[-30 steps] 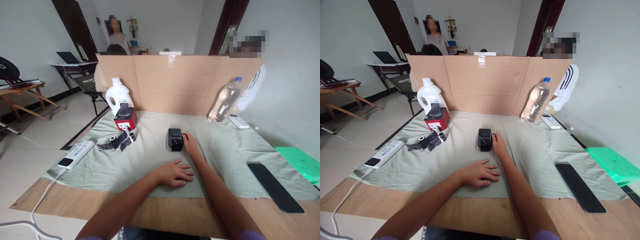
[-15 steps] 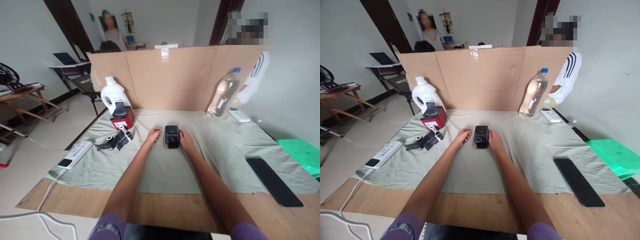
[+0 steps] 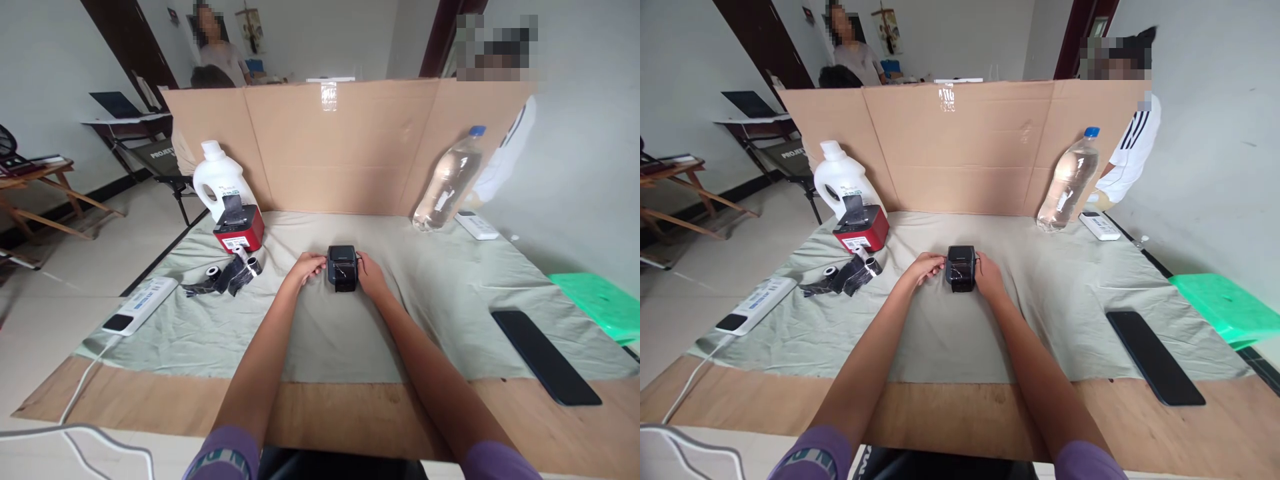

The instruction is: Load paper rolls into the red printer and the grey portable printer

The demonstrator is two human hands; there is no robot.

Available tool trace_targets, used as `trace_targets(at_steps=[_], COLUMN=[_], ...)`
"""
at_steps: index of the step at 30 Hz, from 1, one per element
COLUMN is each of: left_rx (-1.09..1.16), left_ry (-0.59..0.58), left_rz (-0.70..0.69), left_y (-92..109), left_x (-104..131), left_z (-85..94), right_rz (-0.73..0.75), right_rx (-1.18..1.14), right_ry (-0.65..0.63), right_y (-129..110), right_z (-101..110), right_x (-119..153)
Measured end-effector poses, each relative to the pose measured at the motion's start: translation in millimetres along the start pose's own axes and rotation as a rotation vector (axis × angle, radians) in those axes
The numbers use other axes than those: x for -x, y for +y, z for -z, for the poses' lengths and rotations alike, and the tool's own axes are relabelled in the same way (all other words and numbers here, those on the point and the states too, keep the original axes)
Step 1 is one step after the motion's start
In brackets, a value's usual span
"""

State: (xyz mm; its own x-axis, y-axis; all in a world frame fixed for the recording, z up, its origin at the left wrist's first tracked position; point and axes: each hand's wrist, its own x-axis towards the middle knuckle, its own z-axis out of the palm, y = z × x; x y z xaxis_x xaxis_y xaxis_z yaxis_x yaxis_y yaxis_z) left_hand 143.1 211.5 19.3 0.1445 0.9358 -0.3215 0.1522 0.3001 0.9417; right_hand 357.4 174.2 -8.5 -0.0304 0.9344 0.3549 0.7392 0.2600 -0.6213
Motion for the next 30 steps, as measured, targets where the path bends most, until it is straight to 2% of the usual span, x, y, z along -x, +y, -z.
trace_targets(at_steps=[15, 21, 26, 30], left_rx=[-0.162, -0.147, -0.132, -0.162], left_ry=[0.053, 0.020, 0.014, 0.084], left_rz=[0.046, 0.053, -0.047, -0.233], left_y=[15, 16, 11, 5], left_x=[3, 9, 7, 3], left_z=[-6.3, -3.7, 1.6, 2.3], right_rz=[0.034, 0.023, 0.040, 0.037], right_rx=[-0.058, -0.056, -0.074, -0.072], right_ry=[-0.013, -0.010, -0.002, -0.013], right_y=[2, -1, 1, -1], right_z=[-1, 1, 1, 2], right_x=[-1, 0, 0, 0])
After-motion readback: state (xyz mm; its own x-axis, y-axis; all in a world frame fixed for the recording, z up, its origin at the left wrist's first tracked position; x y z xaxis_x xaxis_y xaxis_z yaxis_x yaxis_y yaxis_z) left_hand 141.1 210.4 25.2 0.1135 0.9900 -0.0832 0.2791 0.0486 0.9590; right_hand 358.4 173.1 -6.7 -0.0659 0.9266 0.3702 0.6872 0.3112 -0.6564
